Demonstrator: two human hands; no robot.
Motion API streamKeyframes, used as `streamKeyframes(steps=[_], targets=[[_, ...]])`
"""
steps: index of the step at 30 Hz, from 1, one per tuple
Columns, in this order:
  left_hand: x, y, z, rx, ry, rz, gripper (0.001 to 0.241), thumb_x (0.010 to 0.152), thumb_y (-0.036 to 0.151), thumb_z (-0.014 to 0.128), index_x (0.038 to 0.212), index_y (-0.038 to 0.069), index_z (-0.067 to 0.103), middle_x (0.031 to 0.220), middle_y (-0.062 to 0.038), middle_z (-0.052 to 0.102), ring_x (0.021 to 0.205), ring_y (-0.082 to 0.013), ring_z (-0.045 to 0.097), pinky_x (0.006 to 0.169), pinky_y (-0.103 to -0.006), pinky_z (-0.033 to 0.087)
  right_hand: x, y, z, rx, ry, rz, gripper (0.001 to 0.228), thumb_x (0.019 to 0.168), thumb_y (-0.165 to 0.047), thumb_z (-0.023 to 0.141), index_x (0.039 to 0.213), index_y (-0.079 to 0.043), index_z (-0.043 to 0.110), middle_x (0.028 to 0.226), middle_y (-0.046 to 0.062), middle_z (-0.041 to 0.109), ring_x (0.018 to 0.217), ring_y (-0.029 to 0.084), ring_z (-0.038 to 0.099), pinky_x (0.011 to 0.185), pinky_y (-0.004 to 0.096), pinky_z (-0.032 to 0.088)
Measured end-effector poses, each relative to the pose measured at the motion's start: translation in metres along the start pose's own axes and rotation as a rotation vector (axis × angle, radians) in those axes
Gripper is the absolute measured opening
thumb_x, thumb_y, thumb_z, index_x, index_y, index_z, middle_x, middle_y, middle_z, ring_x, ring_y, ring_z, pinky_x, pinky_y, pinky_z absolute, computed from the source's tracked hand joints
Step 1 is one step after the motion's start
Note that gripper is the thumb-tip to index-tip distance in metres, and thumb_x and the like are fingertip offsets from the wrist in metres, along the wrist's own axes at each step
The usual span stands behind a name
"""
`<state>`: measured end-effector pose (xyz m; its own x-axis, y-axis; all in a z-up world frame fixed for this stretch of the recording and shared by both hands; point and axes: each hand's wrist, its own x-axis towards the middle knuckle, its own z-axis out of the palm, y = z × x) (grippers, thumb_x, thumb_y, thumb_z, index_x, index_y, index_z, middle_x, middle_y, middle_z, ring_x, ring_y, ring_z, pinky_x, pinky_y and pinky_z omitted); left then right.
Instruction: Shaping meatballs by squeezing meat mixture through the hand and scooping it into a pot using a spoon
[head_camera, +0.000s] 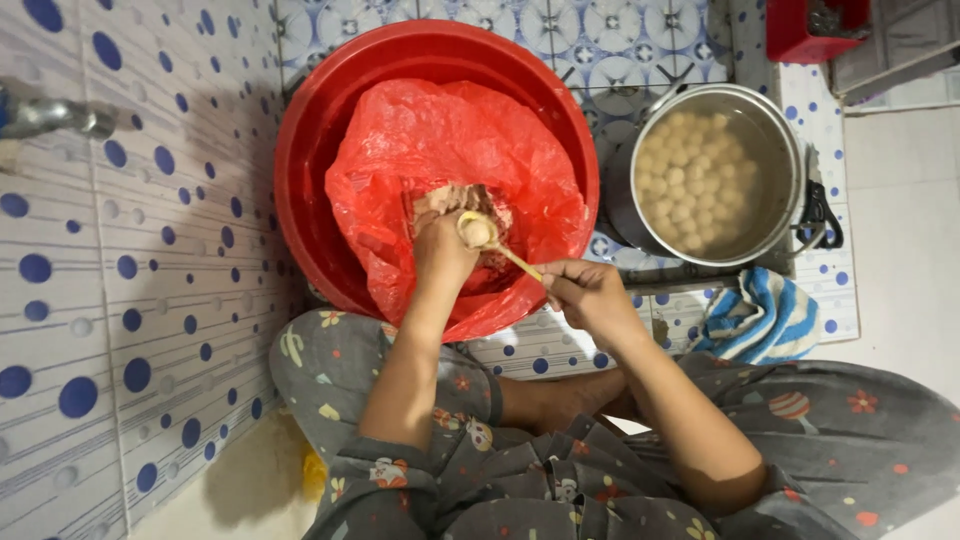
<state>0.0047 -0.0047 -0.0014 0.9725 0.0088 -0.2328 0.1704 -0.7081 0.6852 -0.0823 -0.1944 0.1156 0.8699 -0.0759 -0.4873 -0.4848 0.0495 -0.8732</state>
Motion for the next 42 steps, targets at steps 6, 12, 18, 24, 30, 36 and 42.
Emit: streamKeyframes(steps=[6,12,18,24,30,36,42], targets=[[0.028,-0.028,0.040,0.100,0.115,0.129,0.015,0.082,0.021,0.074,0.090,0.010,0.079,0.070,-0.017,0.066,0.074,-0.0421,0.073,0.067,-0.0513,0.063,0.003,-0.003,-0.056,0.038,0.249,-0.166,0.022,0.079,0.009,0.062,0.098,0.011,0.073,0.047,0.013,0.048,0.030,0.005,0.034,0.027,0.022,0.026],[0.013,-0.025,0.019,-0.119,0.149,0.149,0.013,0.081,0.017,0.076,0.083,0.005,0.074,0.076,-0.022,0.071,0.084,-0.0460,0.071,0.070,-0.0543,0.059,0.038,0.046,-0.161,-0.325,0.604,-0.284,0.015,0.096,-0.006,0.065,0.106,0.002,0.074,0.058,0.007,0.059,0.043,0.009,0.046,0.041,0.022,0.033],[0.018,-0.035,0.028,-0.132,0.120,0.058,0.012,0.080,0.022,0.077,0.081,0.010,0.075,0.078,-0.018,0.073,0.084,-0.0426,0.072,0.069,-0.0529,0.059,0.067,0.119,-0.208,-0.863,0.764,-0.134,0.022,0.098,-0.018,0.070,0.116,-0.024,0.080,0.087,0.008,0.075,0.093,0.036,0.072,0.082,0.046,0.055],[0.028,-0.041,0.040,-0.470,0.101,-0.018,0.022,0.083,0.010,0.078,0.072,0.004,0.059,0.054,-0.018,0.057,0.047,-0.0296,0.059,0.039,-0.0414,0.044,0.048,0.065,-0.159,-0.444,0.770,-0.327,0.021,0.104,-0.006,0.058,0.118,-0.005,0.075,0.067,0.005,0.067,0.058,0.012,0.048,0.054,0.027,0.037],[0.004,0.014,-0.009,-1.307,-0.040,-0.294,0.030,0.095,0.009,0.073,0.083,0.017,0.046,0.053,-0.006,0.044,0.041,-0.0151,0.051,0.025,-0.0285,0.037,0.016,0.047,-0.081,-0.365,0.277,-0.303,0.016,0.097,-0.006,0.066,0.109,-0.005,0.077,0.086,0.021,0.074,0.073,0.029,0.071,0.070,0.042,0.056],[-0.011,0.023,-0.013,-1.516,-0.156,-0.096,0.026,0.096,0.000,0.065,0.108,0.016,0.049,0.062,-0.010,0.047,0.048,-0.0126,0.043,0.040,-0.0221,0.033,-0.007,0.036,-0.026,-0.699,0.186,-0.396,0.018,0.095,-0.013,0.069,0.108,-0.016,0.081,0.088,0.008,0.081,0.090,0.028,0.077,0.075,0.036,0.060],[0.008,-0.006,0.001,-1.562,0.016,-0.026,0.030,0.090,-0.003,0.071,0.101,0.015,0.051,0.074,-0.003,0.052,0.055,-0.0151,0.056,0.037,-0.0266,0.042,-0.037,0.019,-0.002,-0.845,0.369,-0.797,0.034,0.090,0.002,0.063,0.118,-0.012,0.076,0.091,0.010,0.078,0.085,0.028,0.076,0.073,0.033,0.061]])
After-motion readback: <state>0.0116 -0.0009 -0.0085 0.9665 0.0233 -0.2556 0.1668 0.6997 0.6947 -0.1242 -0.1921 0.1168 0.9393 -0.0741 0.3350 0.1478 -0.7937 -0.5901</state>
